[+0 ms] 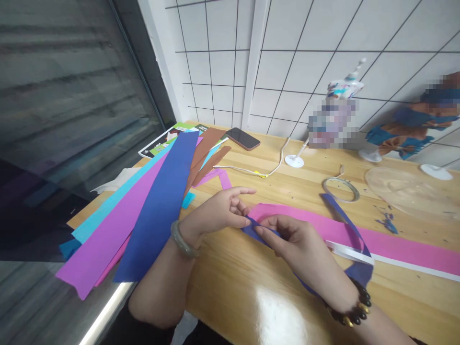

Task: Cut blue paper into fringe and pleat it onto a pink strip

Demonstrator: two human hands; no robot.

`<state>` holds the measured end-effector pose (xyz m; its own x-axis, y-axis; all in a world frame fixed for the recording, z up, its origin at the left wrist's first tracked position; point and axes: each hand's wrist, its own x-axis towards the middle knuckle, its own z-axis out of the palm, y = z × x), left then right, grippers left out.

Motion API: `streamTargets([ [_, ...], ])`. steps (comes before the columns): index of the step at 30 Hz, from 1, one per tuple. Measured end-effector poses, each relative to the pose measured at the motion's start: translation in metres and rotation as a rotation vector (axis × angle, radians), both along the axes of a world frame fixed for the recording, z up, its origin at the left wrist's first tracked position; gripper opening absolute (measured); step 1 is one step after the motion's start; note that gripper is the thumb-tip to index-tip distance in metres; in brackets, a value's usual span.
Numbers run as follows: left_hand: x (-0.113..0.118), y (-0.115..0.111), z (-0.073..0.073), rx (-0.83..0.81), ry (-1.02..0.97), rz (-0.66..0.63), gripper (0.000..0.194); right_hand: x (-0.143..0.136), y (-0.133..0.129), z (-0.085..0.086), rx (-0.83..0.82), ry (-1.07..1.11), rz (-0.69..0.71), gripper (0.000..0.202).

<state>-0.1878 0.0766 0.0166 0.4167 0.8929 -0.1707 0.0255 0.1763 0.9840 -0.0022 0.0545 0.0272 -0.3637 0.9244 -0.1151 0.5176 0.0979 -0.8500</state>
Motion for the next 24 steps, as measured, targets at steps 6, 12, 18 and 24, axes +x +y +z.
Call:
streamTargets([
  [6,0.0003,0.0003,-0.0007,0.012,-0.012,-0.014,0.066,0.0005,0.0005,-0.0027,-0.035,0.035,0.022,0.021],
  [12,-0.0003,0.0011,-0.0027,0.02,-0.014,-0.017,0.068,-0.0003,0.0001,-0.0083,-0.087,0.114,0.031,0.022],
  [18,0.0,0.0007,-0.0021,0.039,0.003,0.013,0.069,0.0009,-0.002,-0.0043,-0.079,-0.014,0.026,0.024],
  [24,-0.0001,0.0003,-0.002,0.043,0.0,-0.006,0.067,0.0006,-0.0022,-0.0028,-0.044,0.005,0.052,0.021],
])
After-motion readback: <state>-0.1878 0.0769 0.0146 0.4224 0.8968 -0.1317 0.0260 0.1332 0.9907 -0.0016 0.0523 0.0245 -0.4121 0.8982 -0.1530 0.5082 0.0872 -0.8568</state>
